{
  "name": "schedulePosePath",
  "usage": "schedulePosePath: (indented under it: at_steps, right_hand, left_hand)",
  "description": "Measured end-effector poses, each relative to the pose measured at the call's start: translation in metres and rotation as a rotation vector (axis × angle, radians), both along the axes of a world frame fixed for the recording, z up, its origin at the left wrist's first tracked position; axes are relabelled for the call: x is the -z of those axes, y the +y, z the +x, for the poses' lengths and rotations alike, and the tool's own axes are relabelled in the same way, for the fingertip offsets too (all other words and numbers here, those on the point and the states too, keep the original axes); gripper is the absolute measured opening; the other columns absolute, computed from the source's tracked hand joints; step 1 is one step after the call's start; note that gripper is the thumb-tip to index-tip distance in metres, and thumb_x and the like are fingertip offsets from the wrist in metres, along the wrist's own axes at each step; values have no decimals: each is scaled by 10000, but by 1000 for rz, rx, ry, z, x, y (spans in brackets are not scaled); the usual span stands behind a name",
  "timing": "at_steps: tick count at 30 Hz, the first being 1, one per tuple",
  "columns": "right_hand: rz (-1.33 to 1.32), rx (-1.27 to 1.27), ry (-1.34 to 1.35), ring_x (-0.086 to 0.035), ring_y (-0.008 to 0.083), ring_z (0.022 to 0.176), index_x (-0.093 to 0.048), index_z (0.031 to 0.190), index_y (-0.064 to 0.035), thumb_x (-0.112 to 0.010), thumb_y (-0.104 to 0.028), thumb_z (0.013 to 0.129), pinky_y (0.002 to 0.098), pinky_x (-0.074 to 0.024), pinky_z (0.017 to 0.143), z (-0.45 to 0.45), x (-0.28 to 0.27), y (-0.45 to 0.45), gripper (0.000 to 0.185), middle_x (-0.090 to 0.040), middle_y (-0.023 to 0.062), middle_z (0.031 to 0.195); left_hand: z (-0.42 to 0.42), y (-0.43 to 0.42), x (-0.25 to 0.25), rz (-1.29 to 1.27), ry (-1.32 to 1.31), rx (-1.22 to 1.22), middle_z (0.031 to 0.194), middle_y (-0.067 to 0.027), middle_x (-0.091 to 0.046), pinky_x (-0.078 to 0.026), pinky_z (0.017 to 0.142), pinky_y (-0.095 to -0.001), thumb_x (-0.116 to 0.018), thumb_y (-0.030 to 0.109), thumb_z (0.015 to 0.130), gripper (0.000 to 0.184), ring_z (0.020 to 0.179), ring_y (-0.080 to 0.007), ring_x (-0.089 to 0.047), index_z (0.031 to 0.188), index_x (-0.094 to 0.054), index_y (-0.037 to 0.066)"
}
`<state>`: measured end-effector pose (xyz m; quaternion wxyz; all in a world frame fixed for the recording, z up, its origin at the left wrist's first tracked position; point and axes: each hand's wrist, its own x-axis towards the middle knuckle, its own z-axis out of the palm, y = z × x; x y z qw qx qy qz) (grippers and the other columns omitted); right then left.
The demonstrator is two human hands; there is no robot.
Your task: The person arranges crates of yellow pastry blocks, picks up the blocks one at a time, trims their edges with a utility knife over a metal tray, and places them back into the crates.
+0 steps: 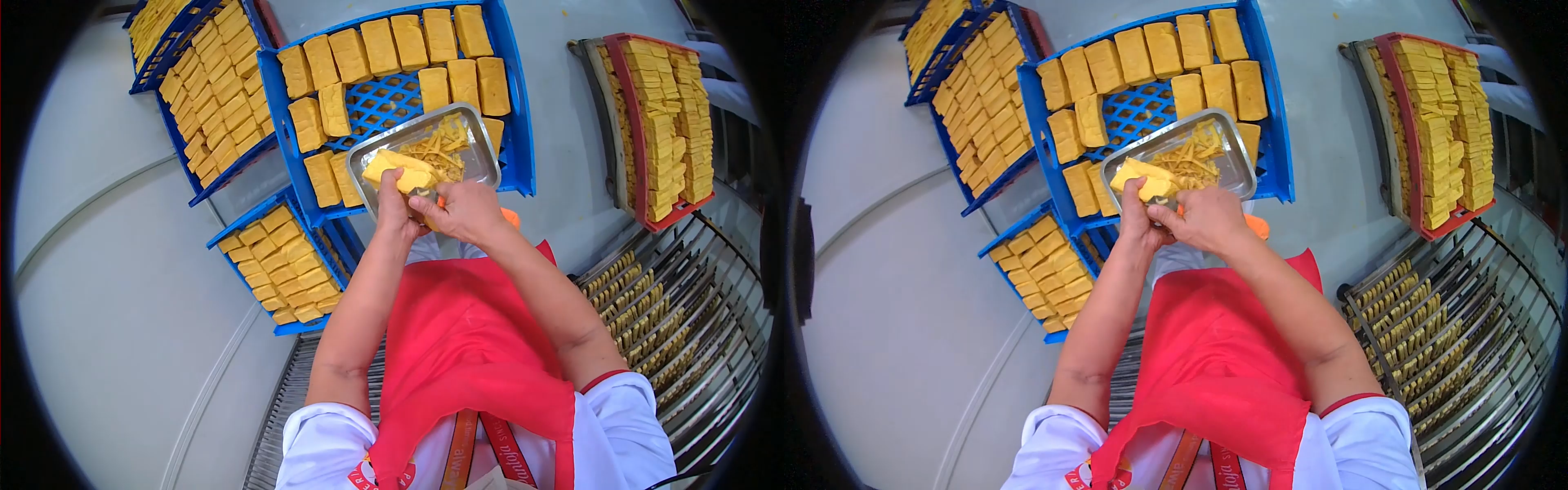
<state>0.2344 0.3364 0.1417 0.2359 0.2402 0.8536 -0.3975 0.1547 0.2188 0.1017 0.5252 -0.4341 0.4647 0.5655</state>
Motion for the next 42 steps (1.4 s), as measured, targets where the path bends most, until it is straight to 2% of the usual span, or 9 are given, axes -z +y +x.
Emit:
schedulePosePath:
  at_steps: [4, 7, 13, 18, 29, 33, 37, 38, 42]
  right_hand:
    - [-59, -56, -2, -668, 394, 740, -686, 749, -38, -514, -665, 879, 481, -515, 671, 9, -1, 9, 663, -671, 204, 720]
    - [-134, 190, 121, -661, 386, 736, -660, 738, -33, -541, -635, 877, 479, -502, 660, 28, 23, 27, 629, -663, 192, 716]
    - [-146, 26, 184, -634, 368, 732, -590, 755, -30, -618, -592, 849, 455, -473, 629, 32, 18, 39, 570, -627, 164, 714]
    - [64, -227, 404, -652, 368, 735, -624, 749, -41, -647, -725, 734, 464, -501, 647, 23, 16, 41, 685, -654, 160, 742]
    - [1, -325, 199, -651, 363, 685, -659, 681, -76, -533, -701, 847, 473, -484, 607, 28, 25, 39, 659, -641, 154, 645]
    - [45, -197, 182, -662, 362, 715, -671, 804, -70, -614, -580, 858, 486, -497, 595, 38, 46, 39, 516, -657, 158, 768]
    - [261, -101, 153, -669, 379, 738, -637, 1009, -58, -686, -417, 855, 494, -531, 635, 49, 82, 37, 394, -625, 165, 954]
    - [321, 12, 72, -671, 387, 747, -603, 1062, -49, -704, -357, 842, 492, -543, 668, 50, 87, 38, 392, -590, 165, 1007]
    - [400, 250, -123, -676, 412, 793, -583, 1090, -20, -671, -250, 843, 496, -548, 740, 66, 109, 48, 349, -621, 205, 1014]
  left_hand:
    - [-9, -12, 5, 62, -104, -24, 1299, -118, -519, -367, 915, -592, -478, 624, 782, 679, 1170, -342, -497, 1285, -527, 170]
    - [-19, -21, 3, 159, -194, -103, 1339, -144, -493, -348, 938, -605, -481, 639, 764, 721, 1195, -365, -480, 1309, -520, 167]
    - [-22, -30, 11, 319, -240, -140, 1364, -179, -487, -330, 948, -636, -514, 620, 741, 766, 1207, -396, -481, 1339, -510, 141]
    - [-23, -27, 10, 344, -298, -73, 1354, -172, -498, -345, 926, -638, -513, 622, 737, 774, 1190, -395, -494, 1342, -508, 140]
    - [-31, -14, -5, 359, -267, -109, 1302, -164, -551, -414, 898, -645, -520, 621, 763, 740, 1166, -404, -540, 1317, -528, 131]
    - [-54, -9, -12, 253, 244, -36, 1282, -140, -528, -394, 960, -615, -603, 562, 765, 754, 1166, -372, -518, 1362, -453, 126]
    - [-105, 19, 18, -385, 1252, 351, 1424, -273, -292, -400, 1042, -487, -761, 333, 718, 1016, 1216, -410, -463, 1521, -180, 113]
    - [-117, 26, 27, -620, 1308, 542, 1453, -309, -176, -397, 1049, -493, -766, 375, 689, 1073, 1223, -448, -445, 1535, -155, 127]
    - [-140, 61, 56, -719, 1389, 654, 1443, -316, -212, -405, 1040, -504, -774, 392, 649, 1109, 1238, -500, -433, 1540, -155, 162]
